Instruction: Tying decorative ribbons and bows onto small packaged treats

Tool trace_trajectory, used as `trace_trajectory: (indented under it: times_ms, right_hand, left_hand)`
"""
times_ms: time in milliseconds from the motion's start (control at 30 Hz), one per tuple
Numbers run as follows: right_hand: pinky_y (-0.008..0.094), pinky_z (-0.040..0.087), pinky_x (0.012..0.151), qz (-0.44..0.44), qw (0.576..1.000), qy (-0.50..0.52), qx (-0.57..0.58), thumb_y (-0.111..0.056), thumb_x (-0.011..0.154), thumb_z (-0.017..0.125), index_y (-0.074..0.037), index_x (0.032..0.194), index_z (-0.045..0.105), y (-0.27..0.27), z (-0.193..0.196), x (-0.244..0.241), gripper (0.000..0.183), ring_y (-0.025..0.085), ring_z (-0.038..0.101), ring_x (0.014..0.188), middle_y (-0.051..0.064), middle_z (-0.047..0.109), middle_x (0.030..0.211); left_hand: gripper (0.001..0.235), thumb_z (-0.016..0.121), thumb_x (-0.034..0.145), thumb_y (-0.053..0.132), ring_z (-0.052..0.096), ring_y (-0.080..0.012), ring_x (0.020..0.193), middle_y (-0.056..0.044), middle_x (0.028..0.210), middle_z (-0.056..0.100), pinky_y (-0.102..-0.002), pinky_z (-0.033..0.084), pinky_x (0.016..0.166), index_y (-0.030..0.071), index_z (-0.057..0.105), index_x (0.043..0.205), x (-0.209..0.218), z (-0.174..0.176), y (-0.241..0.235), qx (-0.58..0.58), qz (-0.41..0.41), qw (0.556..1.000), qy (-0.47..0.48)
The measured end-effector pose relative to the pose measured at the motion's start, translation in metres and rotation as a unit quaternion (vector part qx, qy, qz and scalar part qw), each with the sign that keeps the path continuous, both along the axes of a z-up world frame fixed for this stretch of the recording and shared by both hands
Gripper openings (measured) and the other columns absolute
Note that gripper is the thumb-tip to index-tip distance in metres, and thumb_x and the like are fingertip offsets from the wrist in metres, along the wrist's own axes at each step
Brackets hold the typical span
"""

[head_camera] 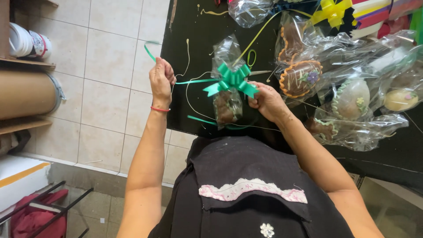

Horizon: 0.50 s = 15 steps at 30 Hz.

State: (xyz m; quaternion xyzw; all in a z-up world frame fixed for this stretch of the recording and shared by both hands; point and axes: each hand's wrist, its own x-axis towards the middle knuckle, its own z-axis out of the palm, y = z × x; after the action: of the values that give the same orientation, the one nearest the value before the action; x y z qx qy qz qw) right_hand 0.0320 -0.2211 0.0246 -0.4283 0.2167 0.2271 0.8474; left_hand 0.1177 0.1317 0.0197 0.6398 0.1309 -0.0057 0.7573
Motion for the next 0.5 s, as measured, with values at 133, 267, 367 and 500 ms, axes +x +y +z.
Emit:
trace_trajectory:
  times_ms: [133, 267, 367, 500]
  right_hand:
    - [0.028, 0.04, 0.053, -0.045, 0.998, 0.04, 0.012, -0.009, 0.088, 0.068, -0.004, 0.107, 0.071, -0.005, -0.027, 0.004, 0.02, 0.017, 0.059, 0.058, 0.013, 0.077, 0.112]
    - [0.026, 0.045, 0.069, -0.071, 0.997, -0.026, -0.015, -0.031, 0.113, 0.056, -0.011, 0.07, 0.053, 0.005, -0.021, 0.005, 0.048, 0.015, 0.066, 0.084, 0.008, 0.078, 0.118]
    - [0.026, 0.052, 0.076, -0.104, 0.994, -0.039, -0.008, -0.029, 0.11, 0.061, -0.013, 0.066, 0.052, 0.006, -0.018, 0.006, 0.048, 0.016, 0.074, 0.098, 0.006, 0.079, 0.113]
    - [0.031, 0.055, 0.083, -0.158, 0.983, 0.008, 0.093, -0.026, 0.105, 0.064, -0.01, 0.059, 0.045, -0.015, -0.058, 0.004, 0.053, 0.02, 0.076, 0.111, 0.009, 0.083, 0.119]
  left_hand:
    - [0.058, 0.04, 0.119, 0.054, 0.026, -0.0061, 0.047, 0.005, 0.063, 0.025, -0.023, 0.039, 0.048, 0.017, 0.045, 0.075, 0.0, 0.005, -0.001, -0.014, 0.011, 1.0, 0.002]
    - [0.057, 0.038, 0.119, 0.053, 0.032, -0.0078, 0.048, 0.004, 0.063, 0.029, -0.025, 0.043, 0.05, 0.016, 0.045, 0.076, -0.001, 0.015, -0.01, -0.082, -0.01, 0.997, 0.014]
    - [0.057, 0.038, 0.118, 0.054, 0.031, -0.0085, 0.049, 0.004, 0.064, 0.028, -0.026, 0.044, 0.05, 0.016, 0.044, 0.076, -0.001, 0.026, -0.013, -0.111, -0.014, 0.994, 0.011]
    - [0.057, 0.037, 0.119, 0.053, 0.021, -0.0085, 0.05, 0.004, 0.066, 0.022, -0.025, 0.035, 0.047, 0.019, 0.038, 0.074, 0.001, 0.041, -0.011, -0.131, -0.046, 0.99, -0.001]
